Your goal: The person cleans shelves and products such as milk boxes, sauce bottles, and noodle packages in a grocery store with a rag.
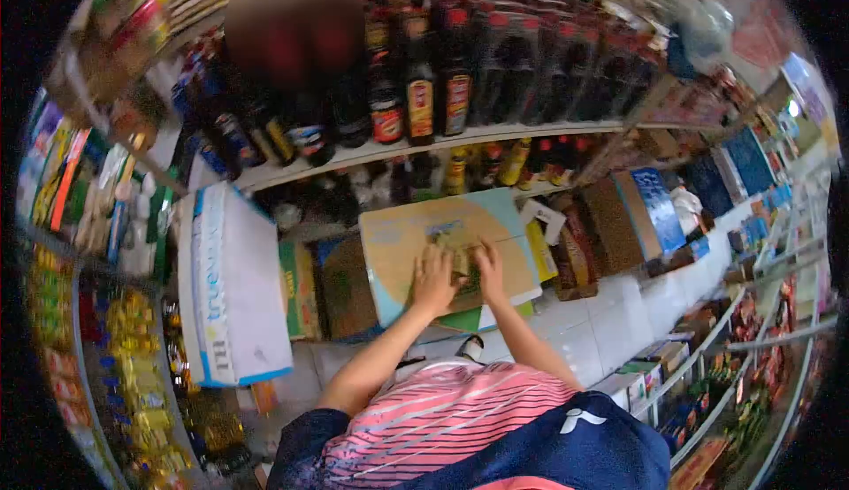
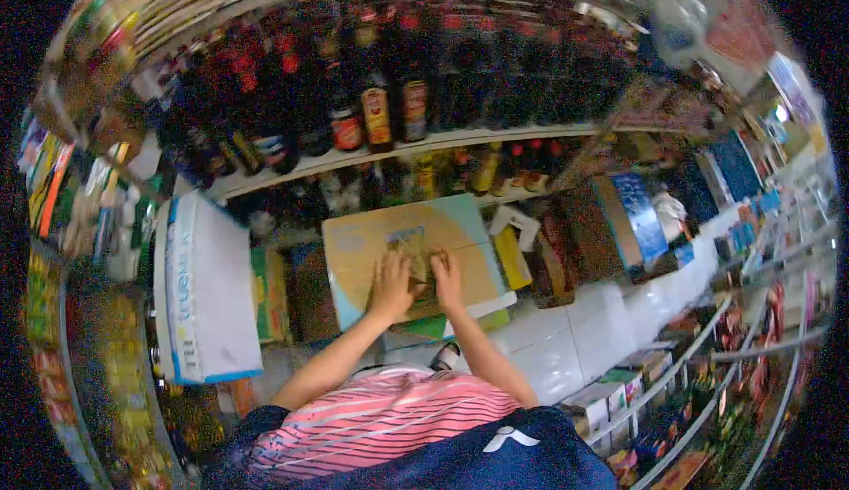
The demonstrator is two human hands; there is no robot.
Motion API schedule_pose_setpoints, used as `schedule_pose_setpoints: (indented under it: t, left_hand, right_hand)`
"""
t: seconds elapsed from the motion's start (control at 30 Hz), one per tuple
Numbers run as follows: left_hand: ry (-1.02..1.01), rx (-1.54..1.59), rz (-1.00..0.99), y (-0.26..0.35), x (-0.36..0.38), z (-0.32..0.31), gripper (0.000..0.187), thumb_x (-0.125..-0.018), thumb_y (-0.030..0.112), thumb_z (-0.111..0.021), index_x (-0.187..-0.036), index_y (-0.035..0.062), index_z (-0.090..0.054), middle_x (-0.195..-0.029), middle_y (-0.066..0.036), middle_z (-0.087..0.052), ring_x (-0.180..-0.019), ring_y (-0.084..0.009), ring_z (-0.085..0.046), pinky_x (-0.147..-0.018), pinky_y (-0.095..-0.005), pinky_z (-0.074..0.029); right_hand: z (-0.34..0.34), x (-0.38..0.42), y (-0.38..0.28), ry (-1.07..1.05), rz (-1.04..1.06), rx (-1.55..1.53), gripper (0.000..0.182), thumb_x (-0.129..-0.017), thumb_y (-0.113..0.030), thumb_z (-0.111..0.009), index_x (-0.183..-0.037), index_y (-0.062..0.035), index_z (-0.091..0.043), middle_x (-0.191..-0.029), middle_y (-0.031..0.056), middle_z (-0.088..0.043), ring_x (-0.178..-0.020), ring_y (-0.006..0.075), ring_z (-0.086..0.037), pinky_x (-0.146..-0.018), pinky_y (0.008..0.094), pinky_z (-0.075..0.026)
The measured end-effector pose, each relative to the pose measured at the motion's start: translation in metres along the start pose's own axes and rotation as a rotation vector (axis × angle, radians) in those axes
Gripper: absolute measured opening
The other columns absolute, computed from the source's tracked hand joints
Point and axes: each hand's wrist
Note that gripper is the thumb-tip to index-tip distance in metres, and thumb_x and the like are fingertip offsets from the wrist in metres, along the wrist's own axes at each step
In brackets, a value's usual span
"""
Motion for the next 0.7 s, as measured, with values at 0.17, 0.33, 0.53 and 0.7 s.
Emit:
schedule_pose_setpoints:
  t: [0.17,0.33,0.53,0.7]
  left_hand:
    - [0.049,0.374,0.192,-0.057,-0.011,0.018,0.049,-0.072,0.000,-0.051,-0.119,0.0011,-0.038,-0.111,-0.015,-0.049,-0.106,-0.0282,-0.045,-0.084,-0.0373,-0.040]
    - [0.026,0.335,0.205,-0.126,0.010,0.032,0.065,-0.071,-0.001,-0.058,-0.128,0.0031,-0.028,-0.132,-0.016,-0.030,-0.120,-0.0293,-0.031,-0.095,-0.0345,-0.032]
    - [-0.046,0.199,-0.038,-0.091,-0.024,-0.035,0.061,-0.070,-0.001,-0.054,-0.126,-0.0012,-0.029,-0.133,-0.019,-0.025,-0.124,-0.0318,-0.023,-0.101,-0.0368,-0.020]
    - [-0.304,0.375,-0.363,0.033,-0.049,-0.065,0.053,-0.070,-0.004,-0.046,-0.122,0.0029,-0.038,-0.132,-0.019,-0.027,-0.123,-0.0328,-0.024,-0.100,-0.0378,-0.022]
  right_hand:
    - [0.075,0.056,0.014,-0.049,0.100,0.881,0.058,-0.075,-0.034,-0.055,-0.124,-0.0062,-0.039,-0.130,0.0191,-0.031,-0.121,0.0311,-0.028,-0.097,0.0375,-0.026]
    - [0.076,0.076,0.011,-0.182,0.142,1.200,0.075,-0.071,-0.038,-0.058,-0.131,-0.0106,-0.024,-0.136,0.0178,-0.017,-0.125,0.0341,-0.017,-0.100,0.0465,-0.017]
    - [0.081,0.079,0.017,-0.180,0.153,1.130,0.074,-0.070,-0.032,-0.059,-0.132,-0.0142,-0.022,-0.138,0.0147,-0.013,-0.127,0.0319,-0.013,-0.101,0.0488,-0.014]
    - [0.085,0.084,0.036,-0.036,0.132,0.604,0.049,-0.072,-0.019,-0.057,-0.118,-0.0075,-0.044,-0.134,0.0112,-0.027,-0.126,0.0301,-0.019,-0.101,0.0409,-0.021]
Point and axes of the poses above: each hand's wrist, its own x-axis away from the middle knuckle, its own z-axis out of the back of the hand, y = z × x
